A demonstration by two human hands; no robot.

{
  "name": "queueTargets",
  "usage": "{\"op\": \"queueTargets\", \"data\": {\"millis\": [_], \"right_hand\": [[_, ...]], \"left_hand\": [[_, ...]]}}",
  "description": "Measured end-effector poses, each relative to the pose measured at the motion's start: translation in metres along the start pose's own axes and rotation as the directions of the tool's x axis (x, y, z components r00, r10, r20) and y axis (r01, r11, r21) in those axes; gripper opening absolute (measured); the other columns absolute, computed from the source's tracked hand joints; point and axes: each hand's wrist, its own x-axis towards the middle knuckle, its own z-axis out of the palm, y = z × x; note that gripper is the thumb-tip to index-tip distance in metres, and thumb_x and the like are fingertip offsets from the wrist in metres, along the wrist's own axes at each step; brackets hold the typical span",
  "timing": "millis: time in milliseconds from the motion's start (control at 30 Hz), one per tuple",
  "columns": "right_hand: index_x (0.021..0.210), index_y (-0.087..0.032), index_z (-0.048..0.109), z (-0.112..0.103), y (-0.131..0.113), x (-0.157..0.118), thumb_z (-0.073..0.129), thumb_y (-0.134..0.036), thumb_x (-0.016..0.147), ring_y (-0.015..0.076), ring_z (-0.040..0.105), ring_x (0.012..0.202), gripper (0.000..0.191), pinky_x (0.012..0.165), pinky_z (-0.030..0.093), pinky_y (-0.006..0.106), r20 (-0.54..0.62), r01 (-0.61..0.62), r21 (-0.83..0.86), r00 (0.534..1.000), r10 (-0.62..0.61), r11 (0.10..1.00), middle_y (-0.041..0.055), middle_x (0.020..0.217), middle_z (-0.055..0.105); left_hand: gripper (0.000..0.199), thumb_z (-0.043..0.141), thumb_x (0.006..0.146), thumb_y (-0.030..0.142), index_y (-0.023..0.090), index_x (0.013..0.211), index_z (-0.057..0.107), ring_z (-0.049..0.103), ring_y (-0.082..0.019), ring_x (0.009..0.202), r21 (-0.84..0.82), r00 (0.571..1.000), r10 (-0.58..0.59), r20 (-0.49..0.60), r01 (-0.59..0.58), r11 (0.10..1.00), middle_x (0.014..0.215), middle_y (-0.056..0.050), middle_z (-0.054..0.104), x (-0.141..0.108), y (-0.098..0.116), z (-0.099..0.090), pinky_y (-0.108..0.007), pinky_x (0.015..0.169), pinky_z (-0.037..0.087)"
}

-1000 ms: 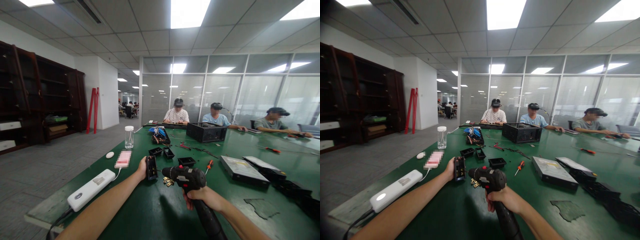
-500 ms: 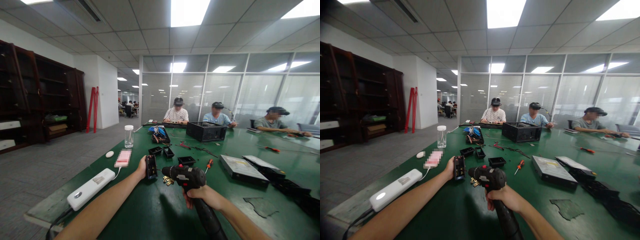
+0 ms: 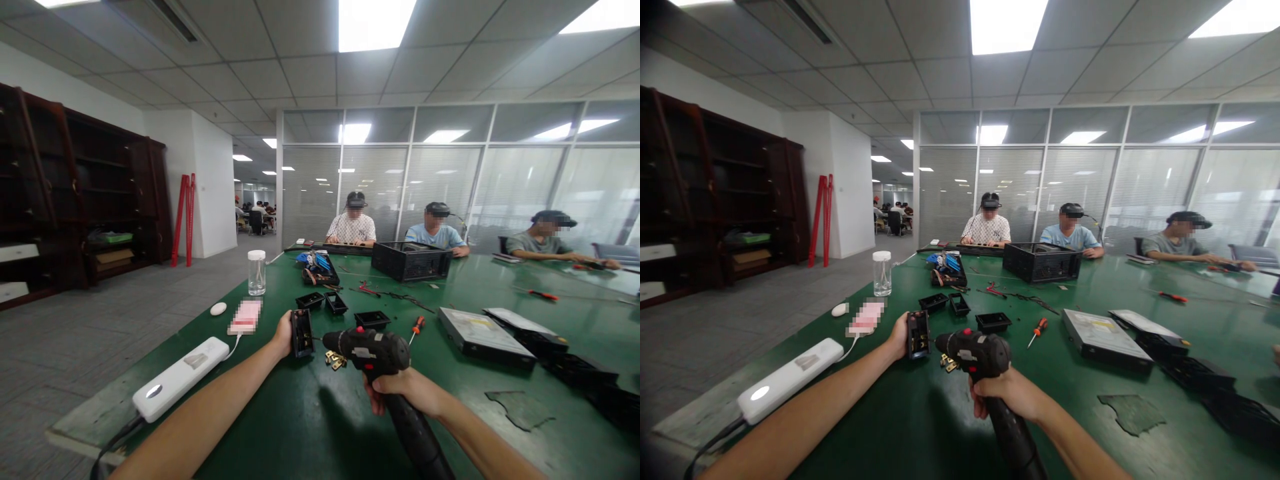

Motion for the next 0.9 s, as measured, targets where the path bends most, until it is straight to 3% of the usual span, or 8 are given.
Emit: {"op": "queueTargets", "data": {"millis": [400,733,900], "right_hand": [[0.076,-0.010,0.057,-0.0012,0.0026,0.0003,0.052,-0.021,0.066,0.0142,0.056,0.056,0.016,0.055,0.043,0.027,0.007,0.005,0.027,1.000,-0.005,1.000,0.0029,0.061,0.059],[0.075,-0.010,0.056,-0.0017,0.0026,0.0007,0.051,-0.019,0.067,0.0138,0.056,0.055,0.014,0.055,0.043,0.027,0.019,0.021,0.026,1.000,-0.022,0.999,0.0035,0.061,0.058],[0.078,-0.010,0.056,-0.0041,0.0068,0.0012,0.051,-0.019,0.067,0.0141,0.056,0.055,0.016,0.054,0.043,0.027,0.017,0.018,0.044,1.000,-0.019,0.999,0.0034,0.063,0.059]], "left_hand": [[0.028,0.041,0.070,0.038,0.015,0.058,0.053,0.053,-0.017,0.047,-0.016,1.000,-0.024,-0.007,0.024,1.000,0.047,-0.002,0.051,-0.0037,0.0016,0.0016,-0.028,0.049,0.041],[0.032,0.038,0.072,0.038,0.013,0.068,0.058,0.054,-0.018,0.047,-0.003,1.000,-0.020,0.020,0.021,1.000,0.050,-0.004,0.054,-0.0049,0.0009,0.0026,-0.029,0.049,0.041],[0.030,0.040,0.072,0.037,0.014,0.066,0.057,0.052,-0.016,0.045,-0.023,1.000,-0.025,-0.019,0.024,0.999,0.049,-0.002,0.053,-0.0039,0.0016,0.0021,-0.027,0.048,0.041]]}}
